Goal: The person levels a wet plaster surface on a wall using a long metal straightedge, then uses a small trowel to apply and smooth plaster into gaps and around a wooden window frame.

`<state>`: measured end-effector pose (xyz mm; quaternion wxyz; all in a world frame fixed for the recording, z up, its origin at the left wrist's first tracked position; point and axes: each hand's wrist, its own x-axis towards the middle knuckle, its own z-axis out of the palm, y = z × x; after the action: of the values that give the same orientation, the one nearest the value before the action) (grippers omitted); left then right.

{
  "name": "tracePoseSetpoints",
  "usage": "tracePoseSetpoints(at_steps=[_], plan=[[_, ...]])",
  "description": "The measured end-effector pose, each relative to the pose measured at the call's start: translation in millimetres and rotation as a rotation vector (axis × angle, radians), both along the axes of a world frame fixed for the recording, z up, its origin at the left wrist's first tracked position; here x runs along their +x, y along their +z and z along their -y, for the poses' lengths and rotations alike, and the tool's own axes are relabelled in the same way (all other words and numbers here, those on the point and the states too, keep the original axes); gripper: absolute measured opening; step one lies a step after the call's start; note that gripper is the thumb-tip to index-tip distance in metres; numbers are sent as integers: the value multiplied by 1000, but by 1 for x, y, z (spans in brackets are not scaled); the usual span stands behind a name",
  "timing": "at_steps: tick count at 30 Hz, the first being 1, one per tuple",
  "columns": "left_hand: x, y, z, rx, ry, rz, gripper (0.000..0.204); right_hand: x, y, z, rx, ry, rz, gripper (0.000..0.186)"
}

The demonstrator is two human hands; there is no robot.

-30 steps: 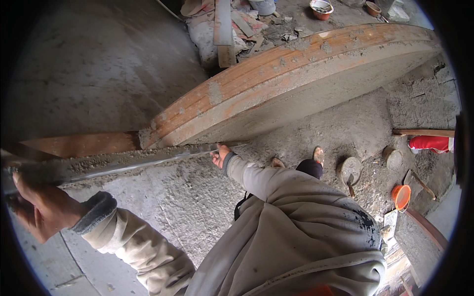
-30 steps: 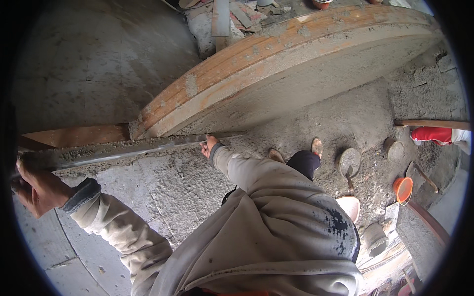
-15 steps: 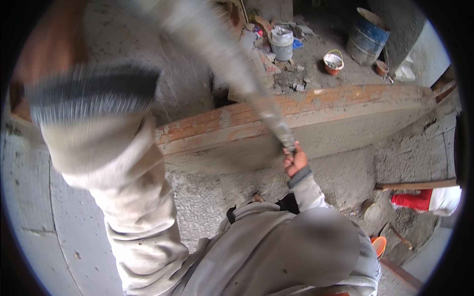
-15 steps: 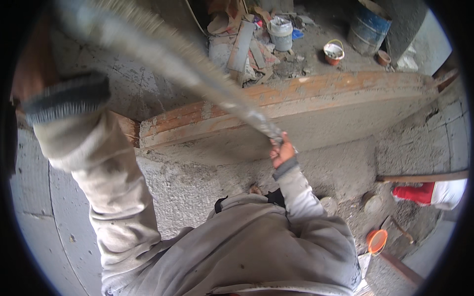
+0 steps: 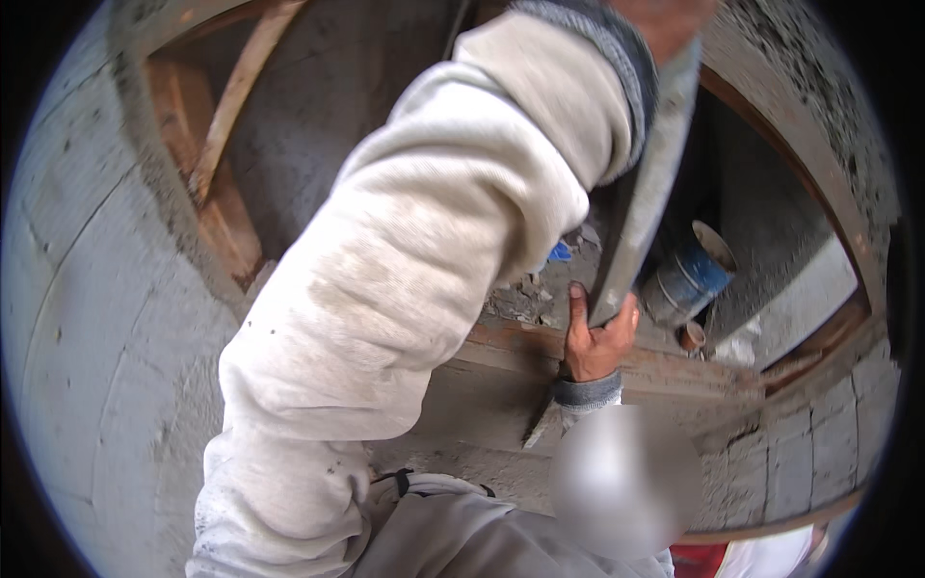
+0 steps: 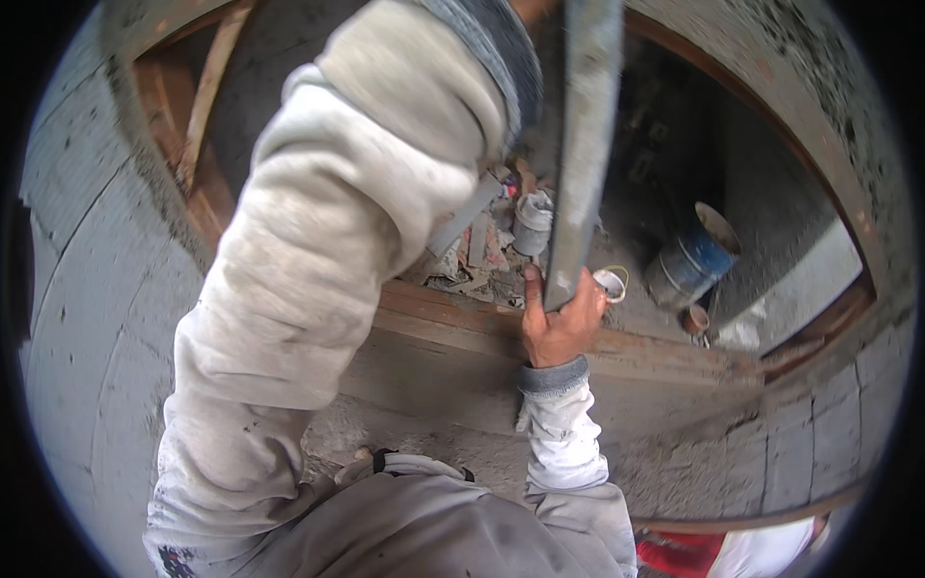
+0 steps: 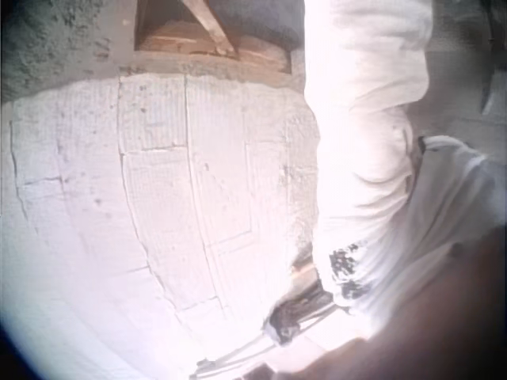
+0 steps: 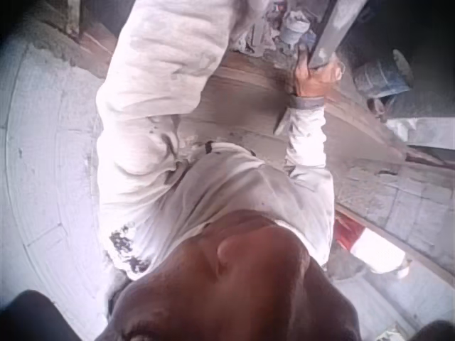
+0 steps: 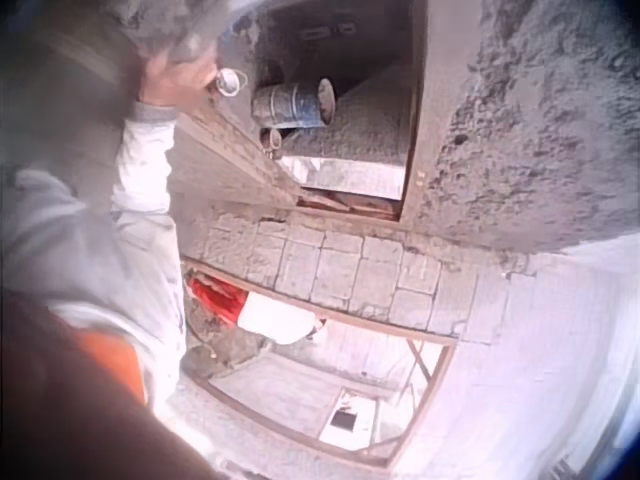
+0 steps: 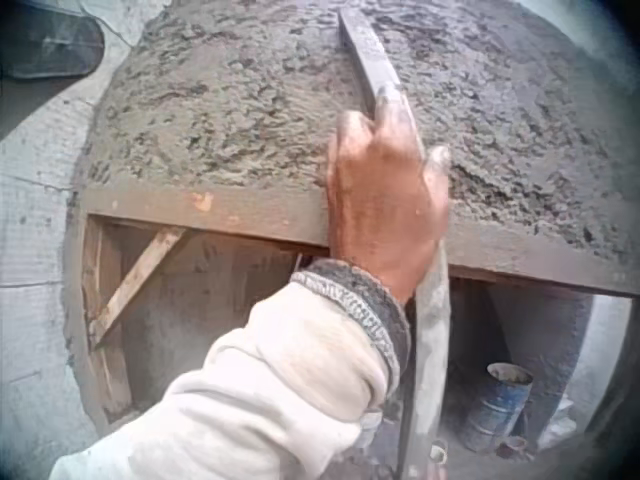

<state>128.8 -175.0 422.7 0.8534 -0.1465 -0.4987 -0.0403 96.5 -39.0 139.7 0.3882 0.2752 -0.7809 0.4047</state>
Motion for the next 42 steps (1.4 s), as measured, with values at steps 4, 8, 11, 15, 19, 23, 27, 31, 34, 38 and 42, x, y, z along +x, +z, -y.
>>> tracePoseSetpoints(at_steps=[4,8,11,15,19,23,27,31,34,38,42], plan=[[16,-139,-34,61,-453,179,42,-15,14,-26,-297,291,100,43],[72,-434,-69,767,-601,1312,28,8,50,0,-458,402,141,46],[85,-522,-106,1960,-1294,1553,75,-18,74,-24,-375,280,150,46],[50,-543,-129,2556,-1802,866,97,-65,112,-95,214,-157,-503,53],[24,-537,-133,2618,-1842,631,99,-67,141,-93,-561,197,60,43],[4,-537,-131,2637,-1810,314,90,-58,153,-85,-800,242,176,38],[-5,-599,-78,2740,-1455,-31,55,-62,134,-81,-848,278,177,47],[10,-588,-42,2778,-1303,-70,42,-59,117,-84,-876,180,124,49],[40,-591,-3,2661,-1219,-114,33,-38,96,-62,-853,117,91,61],[77,-602,65,2485,-1199,-107,33,-10,69,-41,-655,-83,223,76],[105,-638,111,2504,-1179,-79,30,19,30,-3,-477,-28,270,82]])
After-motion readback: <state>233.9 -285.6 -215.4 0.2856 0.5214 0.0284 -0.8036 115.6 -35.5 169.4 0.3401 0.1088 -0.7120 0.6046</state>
